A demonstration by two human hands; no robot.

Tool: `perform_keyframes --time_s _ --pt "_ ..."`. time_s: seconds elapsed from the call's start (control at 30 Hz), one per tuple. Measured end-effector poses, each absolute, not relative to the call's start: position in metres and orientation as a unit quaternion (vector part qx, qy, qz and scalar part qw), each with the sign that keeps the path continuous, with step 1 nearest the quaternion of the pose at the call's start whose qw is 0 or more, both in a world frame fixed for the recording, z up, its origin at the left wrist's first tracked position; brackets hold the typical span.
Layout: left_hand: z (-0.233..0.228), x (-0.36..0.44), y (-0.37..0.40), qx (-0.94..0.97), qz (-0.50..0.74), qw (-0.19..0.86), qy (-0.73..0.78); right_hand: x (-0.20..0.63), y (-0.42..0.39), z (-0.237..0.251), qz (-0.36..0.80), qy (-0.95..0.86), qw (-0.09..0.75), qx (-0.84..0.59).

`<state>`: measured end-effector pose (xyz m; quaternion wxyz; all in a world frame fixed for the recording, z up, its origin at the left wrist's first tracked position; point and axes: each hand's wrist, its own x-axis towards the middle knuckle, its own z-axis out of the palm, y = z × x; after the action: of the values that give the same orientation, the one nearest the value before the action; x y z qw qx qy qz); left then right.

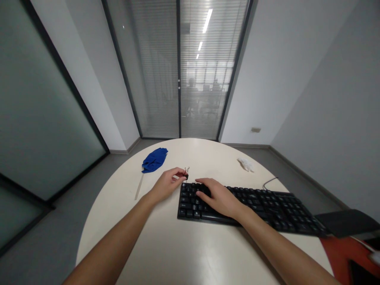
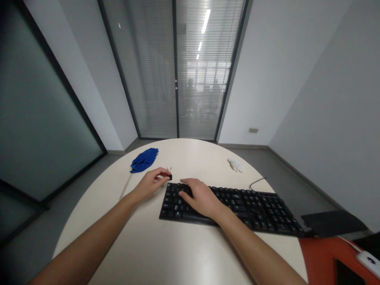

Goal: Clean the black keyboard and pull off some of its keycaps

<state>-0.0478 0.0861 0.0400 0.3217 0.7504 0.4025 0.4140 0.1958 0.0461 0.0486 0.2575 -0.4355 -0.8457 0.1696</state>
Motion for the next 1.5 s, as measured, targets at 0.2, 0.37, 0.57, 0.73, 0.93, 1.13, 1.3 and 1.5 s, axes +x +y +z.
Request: perform_keyframes --time_s 0.2,0.37,0.57,0.73,0.93,1.13,1.3,1.5 --pt "0.036 -0.049 0.09 0.745 0.419 0.322 0.407 0.164 0.077 0.062 0.204 -0.845 0.282 -0.405" --pt "0.032 -0.055 0.094 0.727 0.423 0.343 0.418 0.155 0.1 0.056 0.264 -0.852 0.262 -0.369" --pt "0.024 -0.062 0.094 0.756 0.367 0.362 0.404 0.16 0.101 0.039 0.33 -0.823 0.294 -0.358" --pt "0.014 -0.064 0.096 0.786 0.332 0.341 0.396 0.16 0.1 0.037 0.377 -0.798 0.321 -0.343" --pt "0.01 -0.063 0.099 0.781 0.339 0.339 0.399 0.161 0.101 0.034 0.392 -0.793 0.332 -0.328" --pt "0.01 -0.061 0.098 0.787 0.351 0.332 0.384 0.164 0.105 0.032 0.383 -0.781 0.346 -0.352" --pt "0.009 -0.06 0.098 0.796 0.347 0.314 0.383 0.165 0.106 0.03 0.398 -0.776 0.351 -0.34" --pt "0.011 -0.056 0.095 0.792 0.349 0.315 0.389 0.165 0.108 0.027 0.402 -0.774 0.351 -0.34"
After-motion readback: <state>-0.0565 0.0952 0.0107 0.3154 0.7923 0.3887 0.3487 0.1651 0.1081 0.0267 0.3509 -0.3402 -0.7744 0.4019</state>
